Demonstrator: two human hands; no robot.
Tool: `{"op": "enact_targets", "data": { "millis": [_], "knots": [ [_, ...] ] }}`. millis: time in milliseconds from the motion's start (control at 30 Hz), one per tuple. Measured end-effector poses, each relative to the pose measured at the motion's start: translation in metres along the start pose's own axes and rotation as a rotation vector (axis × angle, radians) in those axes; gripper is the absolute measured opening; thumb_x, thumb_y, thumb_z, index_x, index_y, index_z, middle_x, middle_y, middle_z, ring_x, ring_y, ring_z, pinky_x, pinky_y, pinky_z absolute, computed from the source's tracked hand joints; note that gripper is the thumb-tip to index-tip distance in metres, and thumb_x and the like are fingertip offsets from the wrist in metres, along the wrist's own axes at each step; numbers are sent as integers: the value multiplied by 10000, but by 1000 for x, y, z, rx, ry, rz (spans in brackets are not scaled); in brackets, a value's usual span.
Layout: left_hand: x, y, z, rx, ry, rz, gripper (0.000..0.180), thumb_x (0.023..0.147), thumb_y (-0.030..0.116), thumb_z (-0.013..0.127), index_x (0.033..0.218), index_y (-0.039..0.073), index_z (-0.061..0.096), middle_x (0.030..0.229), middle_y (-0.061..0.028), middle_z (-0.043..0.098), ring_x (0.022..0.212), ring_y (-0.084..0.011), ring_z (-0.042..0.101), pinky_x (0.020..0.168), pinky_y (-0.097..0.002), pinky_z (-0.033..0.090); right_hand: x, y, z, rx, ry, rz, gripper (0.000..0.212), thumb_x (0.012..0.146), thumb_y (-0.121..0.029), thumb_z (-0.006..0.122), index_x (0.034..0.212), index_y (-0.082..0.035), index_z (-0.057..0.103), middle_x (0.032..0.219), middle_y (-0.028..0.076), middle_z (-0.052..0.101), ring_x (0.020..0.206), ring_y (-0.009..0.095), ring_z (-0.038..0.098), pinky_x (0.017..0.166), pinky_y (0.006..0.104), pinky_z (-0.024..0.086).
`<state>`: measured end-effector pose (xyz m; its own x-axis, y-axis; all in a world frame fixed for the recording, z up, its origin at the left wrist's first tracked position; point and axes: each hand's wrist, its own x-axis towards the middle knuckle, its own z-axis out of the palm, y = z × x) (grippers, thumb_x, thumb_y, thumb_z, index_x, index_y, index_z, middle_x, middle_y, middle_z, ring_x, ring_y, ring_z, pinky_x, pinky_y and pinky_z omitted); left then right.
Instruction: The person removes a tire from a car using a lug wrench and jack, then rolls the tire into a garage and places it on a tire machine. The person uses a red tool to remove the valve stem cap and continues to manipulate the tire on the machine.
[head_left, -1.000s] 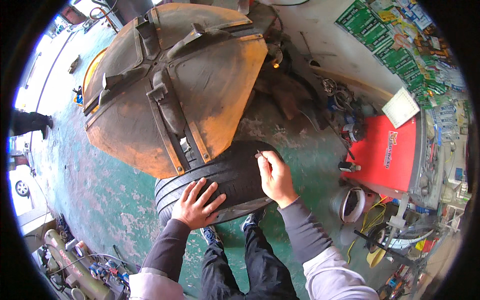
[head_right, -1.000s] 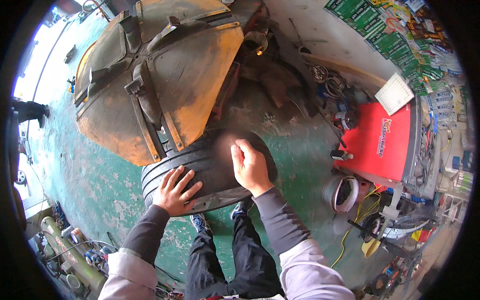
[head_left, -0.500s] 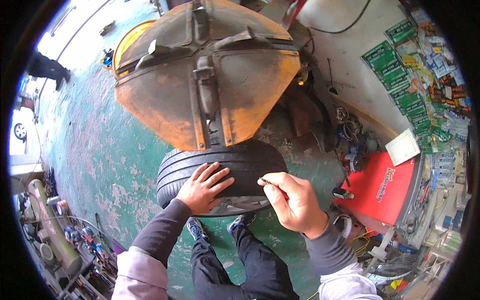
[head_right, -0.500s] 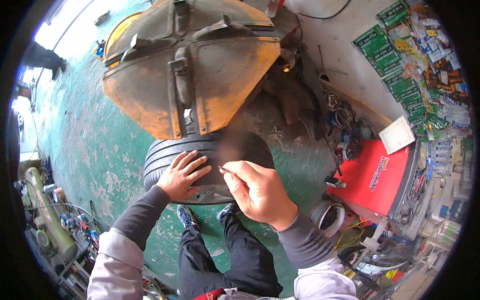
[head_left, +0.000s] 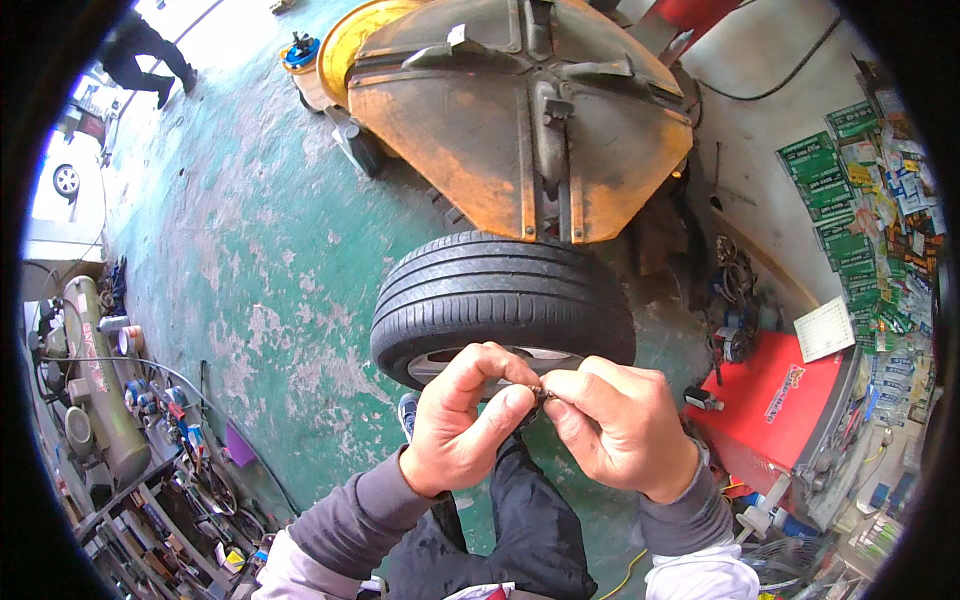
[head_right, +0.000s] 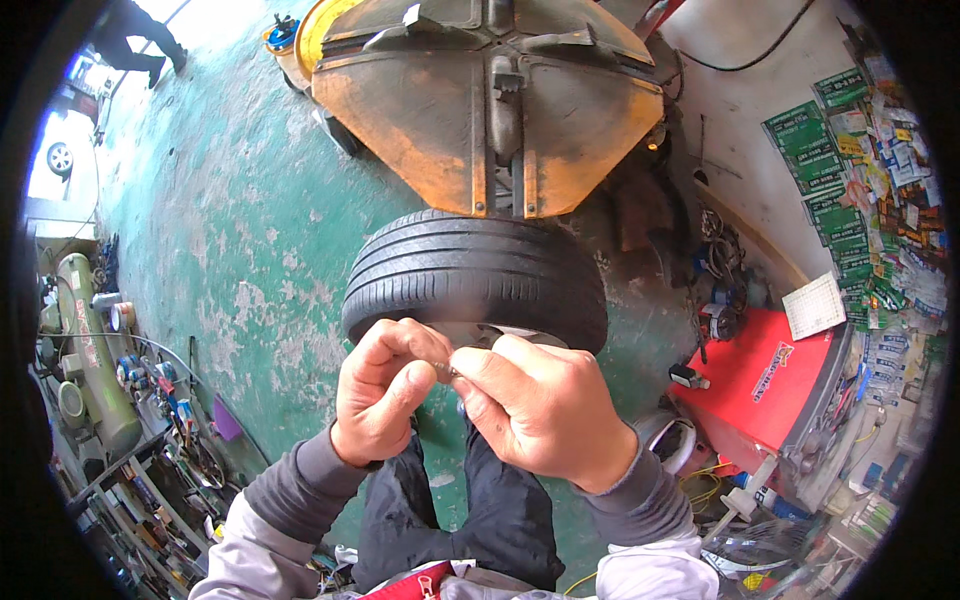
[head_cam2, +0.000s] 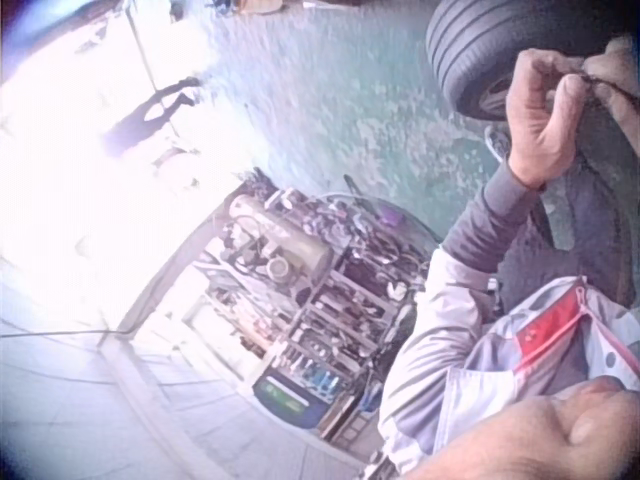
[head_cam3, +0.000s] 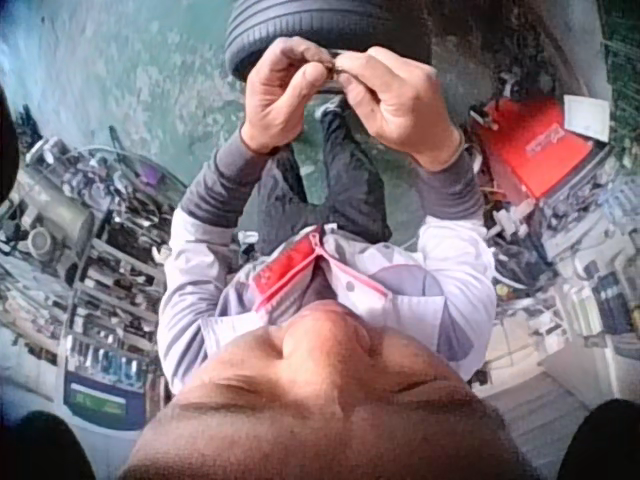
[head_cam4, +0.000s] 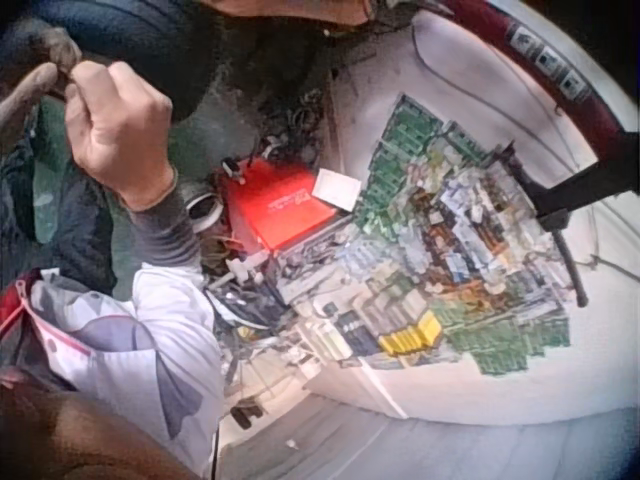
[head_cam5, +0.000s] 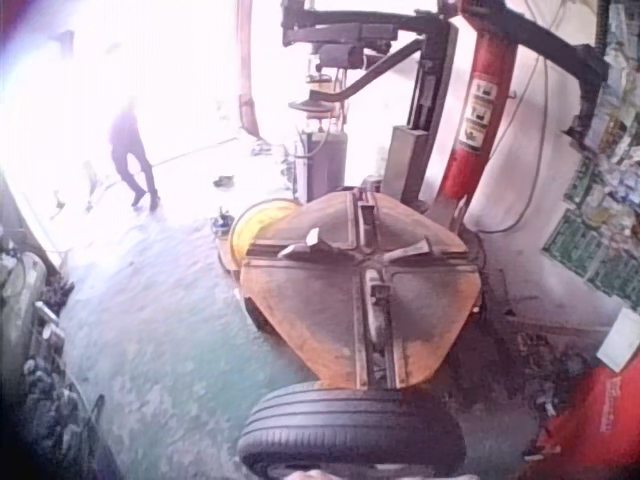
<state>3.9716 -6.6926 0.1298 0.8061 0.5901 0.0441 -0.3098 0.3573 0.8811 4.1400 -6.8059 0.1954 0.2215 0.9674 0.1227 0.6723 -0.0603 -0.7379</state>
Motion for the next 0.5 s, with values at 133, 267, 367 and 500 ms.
{"op": "enact_targets", "data": {
  "millis": [133,267,367,500],
  "knots": [
    [-14,3,-16,-112,44,-27,62,1079,24,636,1139,7,635,1091,-55,646,1028,-134,605,944,-298,490,7,-14,16,-57,-23,-37,218,907,-131,799,1109,-75,739,783,96,630,638,302,658,568,416,534],
    [-24,7,-28,-300,92,-88,66,1082,24,643,1147,20,645,1107,-44,642,1041,-124,597,952,-287,482,16,-24,28,-29,2,-47,219,903,-144,820,1096,-70,749,769,89,636,610,269,657,551,381,533],
    [-28,8,-33,-336,88,-91,70,1084,28,643,1154,26,648,1123,-42,639,1054,-125,596,963,-289,478,19,-29,32,40,41,-28,240,884,-128,849,1091,-60,750,767,79,656,610,229,674,550,347,540],
    [-30,9,-35,-293,86,-63,75,1084,22,637,1158,24,647,1129,-49,638,1063,-131,602,974,-298,482,20,-32,40,121,78,-41,278,838,-72,887,1075,-49,744,786,67,690,627,188,695,558,318,552]
  ]
}}
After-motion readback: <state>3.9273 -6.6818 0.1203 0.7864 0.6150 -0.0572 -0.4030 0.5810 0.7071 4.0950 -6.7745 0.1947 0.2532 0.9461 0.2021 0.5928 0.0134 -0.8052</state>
